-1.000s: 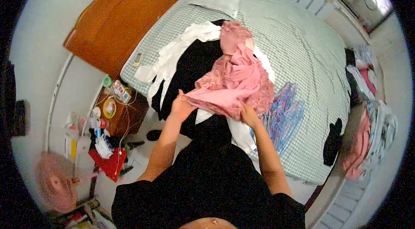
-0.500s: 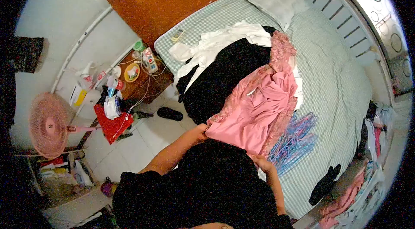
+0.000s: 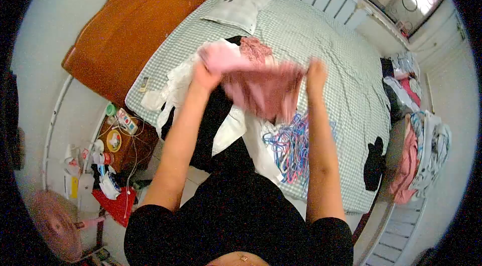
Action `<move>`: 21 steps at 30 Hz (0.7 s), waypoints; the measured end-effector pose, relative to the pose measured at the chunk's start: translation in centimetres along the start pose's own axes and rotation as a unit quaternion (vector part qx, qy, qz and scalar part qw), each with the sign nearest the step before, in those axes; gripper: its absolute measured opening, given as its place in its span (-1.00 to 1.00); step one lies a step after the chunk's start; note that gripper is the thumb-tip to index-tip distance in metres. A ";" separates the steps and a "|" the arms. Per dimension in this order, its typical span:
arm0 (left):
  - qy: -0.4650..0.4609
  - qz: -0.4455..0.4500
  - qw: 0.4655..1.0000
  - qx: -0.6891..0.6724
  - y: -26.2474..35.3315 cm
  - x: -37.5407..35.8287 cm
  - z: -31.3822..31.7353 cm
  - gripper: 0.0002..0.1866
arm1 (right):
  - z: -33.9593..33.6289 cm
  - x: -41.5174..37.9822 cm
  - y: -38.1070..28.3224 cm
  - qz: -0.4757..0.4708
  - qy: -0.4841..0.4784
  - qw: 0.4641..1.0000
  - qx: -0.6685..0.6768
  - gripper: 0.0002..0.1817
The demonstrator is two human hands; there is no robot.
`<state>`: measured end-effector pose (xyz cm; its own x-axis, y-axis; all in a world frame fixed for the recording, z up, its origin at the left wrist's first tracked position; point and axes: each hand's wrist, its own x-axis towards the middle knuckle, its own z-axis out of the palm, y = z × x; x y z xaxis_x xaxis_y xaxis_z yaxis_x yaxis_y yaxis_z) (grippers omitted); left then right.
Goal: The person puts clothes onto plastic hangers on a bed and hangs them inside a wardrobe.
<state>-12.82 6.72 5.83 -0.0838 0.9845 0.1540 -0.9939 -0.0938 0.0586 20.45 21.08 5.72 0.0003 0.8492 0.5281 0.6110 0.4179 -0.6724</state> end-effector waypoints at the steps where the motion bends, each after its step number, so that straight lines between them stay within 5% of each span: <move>1: -0.070 0.028 0.996 -0.037 0.8 0.6 5.2 -0.69 | -4.6 2.1 -9.6 -0.017 0.063 0.988 0.139 -0.70; 2: -0.117 0.051 0.991 -0.048 2.2 1.3 8.3 -0.66 | -7.3 3.4 -14.5 -0.053 0.130 0.948 0.285 -0.76; 3: 0.036 0.221 0.970 0.099 0.5 -0.6 15.5 -0.62 | -9.9 2.9 -20.1 -0.092 0.165 0.912 0.364 -0.78; 4: 0.012 0.266 0.956 0.124 0.3 -1.5 17.6 -0.59 | -11.8 2.6 -21.6 -0.195 0.203 0.908 0.312 -0.80; 5: -0.021 0.270 0.948 0.167 0.2 -2.8 18.0 -0.56 | -12.2 1.5 -22.8 -0.235 0.261 0.895 0.274 -0.84; 7: -0.204 0.156 0.962 0.088 1.4 -4.1 14.2 -0.54 | -10.7 -1.1 -21.7 -0.276 0.219 0.875 0.333 -0.85; 8: -0.222 0.079 0.970 -0.062 1.1 -4.9 12.6 -0.53 | -9.4 -2.5 -19.8 -0.237 0.153 0.918 0.278 -0.87; 10: -0.055 0.123 0.990 -0.028 0.8 -6.5 6.6 -0.54 | -6.0 -5.5 -15.6 -0.116 0.021 0.985 0.129 -0.90; 11: 0.123 0.232 0.951 0.160 0.7 -7.4 3.5 -0.55 | -4.4 -6.9 -13.5 -0.078 -0.030 0.990 0.110 -0.87; 15: 0.321 0.129 0.935 0.078 -0.9 -11.8 -2.4 -0.60 | -0.5 -14.3 -5.1 0.082 -0.149 0.982 0.085 -0.74; 21: 0.389 0.097 0.910 0.111 -2.6 -16.8 -11.1 -0.59 | 0.0 -23.5 1.6 0.128 -0.244 0.961 0.026 -0.73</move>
<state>-9.59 -7.97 -7.85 -0.3666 0.7455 -0.5566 -0.9235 -0.2192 0.3148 21.42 1.79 -7.80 -0.2334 0.9713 0.0453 0.6005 0.1806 -0.7790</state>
